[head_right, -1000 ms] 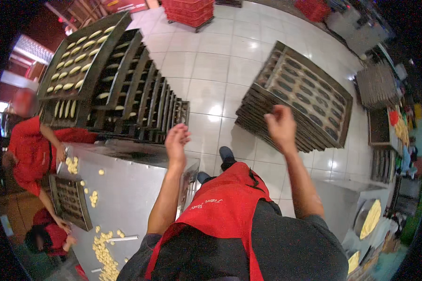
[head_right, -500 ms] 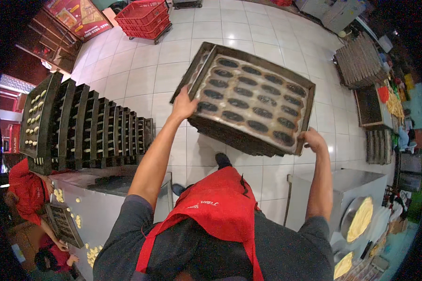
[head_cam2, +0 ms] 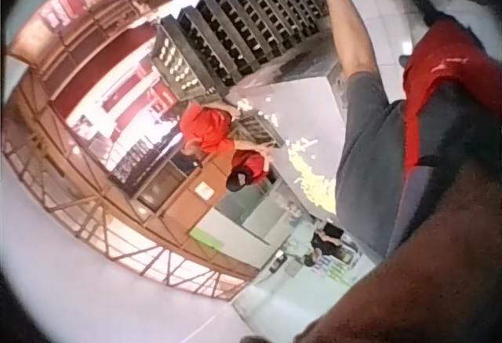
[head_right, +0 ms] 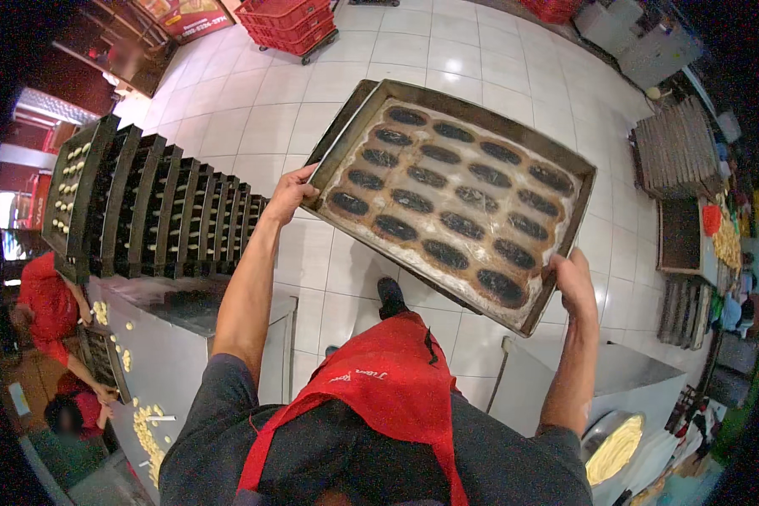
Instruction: Manually shaping small pieces of dough and placing them on baking trays in a bakery.
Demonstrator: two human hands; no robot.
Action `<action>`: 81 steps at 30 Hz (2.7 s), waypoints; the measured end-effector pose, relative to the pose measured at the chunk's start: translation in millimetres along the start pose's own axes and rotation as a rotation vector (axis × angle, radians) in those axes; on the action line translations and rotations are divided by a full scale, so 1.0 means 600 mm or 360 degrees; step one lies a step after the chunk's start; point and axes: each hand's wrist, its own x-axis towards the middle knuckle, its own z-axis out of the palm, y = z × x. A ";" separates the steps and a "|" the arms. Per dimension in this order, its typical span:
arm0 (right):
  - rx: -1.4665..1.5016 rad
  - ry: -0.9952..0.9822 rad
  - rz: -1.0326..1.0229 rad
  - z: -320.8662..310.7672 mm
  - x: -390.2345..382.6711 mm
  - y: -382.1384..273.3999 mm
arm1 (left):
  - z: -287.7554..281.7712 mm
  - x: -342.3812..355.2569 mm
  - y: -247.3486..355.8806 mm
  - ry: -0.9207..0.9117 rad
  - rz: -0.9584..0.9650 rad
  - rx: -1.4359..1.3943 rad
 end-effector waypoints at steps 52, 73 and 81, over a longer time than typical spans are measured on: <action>-0.0685 -0.2110 -0.2713 1.337 -1.035 0.098 | -0.761 -1.415 -0.366 0.1960 -0.0771 0.1095; -0.1672 -0.1922 -0.2437 1.436 -1.077 0.204 | -0.959 -1.568 -0.411 0.1905 -0.0935 0.1583; -0.1923 -0.1630 -0.2373 1.433 -1.105 0.207 | -0.861 -1.733 -0.395 0.2006 -0.1686 0.1617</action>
